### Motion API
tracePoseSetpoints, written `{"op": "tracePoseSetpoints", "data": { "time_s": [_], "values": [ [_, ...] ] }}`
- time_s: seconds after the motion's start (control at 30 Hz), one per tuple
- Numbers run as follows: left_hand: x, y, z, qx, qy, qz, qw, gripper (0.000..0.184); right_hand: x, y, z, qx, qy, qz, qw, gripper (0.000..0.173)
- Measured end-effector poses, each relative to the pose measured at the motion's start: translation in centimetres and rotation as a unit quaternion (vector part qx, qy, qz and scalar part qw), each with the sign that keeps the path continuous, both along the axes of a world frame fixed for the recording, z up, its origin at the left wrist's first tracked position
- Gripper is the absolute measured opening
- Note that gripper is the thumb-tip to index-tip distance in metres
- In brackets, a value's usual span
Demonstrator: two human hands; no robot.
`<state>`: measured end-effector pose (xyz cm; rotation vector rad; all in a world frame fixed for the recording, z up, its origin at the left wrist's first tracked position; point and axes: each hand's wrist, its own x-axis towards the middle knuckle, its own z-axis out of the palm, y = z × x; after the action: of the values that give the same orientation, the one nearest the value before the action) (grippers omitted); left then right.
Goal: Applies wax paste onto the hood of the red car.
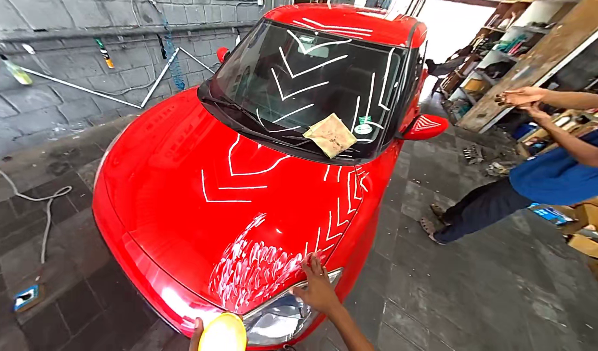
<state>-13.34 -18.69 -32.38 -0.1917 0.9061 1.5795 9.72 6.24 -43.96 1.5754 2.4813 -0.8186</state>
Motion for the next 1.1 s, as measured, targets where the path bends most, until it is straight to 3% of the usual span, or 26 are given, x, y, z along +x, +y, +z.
{"op": "tracePoseSetpoints", "data": {
  "time_s": [0.03, 0.1, 0.2, 0.3, 0.5, 0.6, 0.73, 1.0, 1.1],
  "values": [
    [0.0, 0.7, 0.4, -0.001, 0.009, -0.003, 1.000, 0.074, -0.3, 0.0, 1.9, -0.023, 0.043, 0.001, 0.999, 0.081],
    [0.5, 1.7, 1.5, -0.020, 0.021, 0.002, 1.000, 0.072, -1.2, -1.8, 6.0, -0.006, 0.140, -0.009, 0.990, 0.062],
    [0.9, 3.2, 2.8, -0.032, 0.025, 0.019, 0.999, 0.069, -3.9, -6.1, 11.1, 0.074, 0.342, -0.028, 0.936, 0.048],
    [0.5, 4.4, 4.0, -0.012, 0.036, 0.017, 0.999, 0.068, -6.0, -9.9, 16.1, 0.132, 0.458, 0.040, 0.878, 0.048],
    [-0.3, 6.4, 6.2, 0.040, 0.087, -0.014, 0.995, 0.069, -7.2, -10.7, 18.3, 0.273, 0.321, 0.194, 0.886, 0.055],
    [-0.1, 7.0, 6.8, 0.064, 0.106, -0.026, 0.992, 0.069, -7.5, -10.0, 19.0, 0.313, 0.263, 0.217, 0.887, 0.061],
    [0.0, 8.0, 7.1, 0.092, 0.124, -0.033, 0.988, 0.067, -7.7, -9.0, 19.2, 0.337, 0.236, 0.226, 0.883, 0.050],
    [0.8, 9.2, 6.8, 0.097, 0.141, -0.019, 0.985, 0.064, -7.4, -7.8, 18.6, 0.291, 0.271, 0.234, 0.887, 0.026],
    [1.0, 9.4, 6.5, 0.087, 0.141, -0.003, 0.986, 0.066, -7.2, -7.4, 18.3, 0.129, 0.369, 0.194, 0.900, 0.030]
  ]
}}
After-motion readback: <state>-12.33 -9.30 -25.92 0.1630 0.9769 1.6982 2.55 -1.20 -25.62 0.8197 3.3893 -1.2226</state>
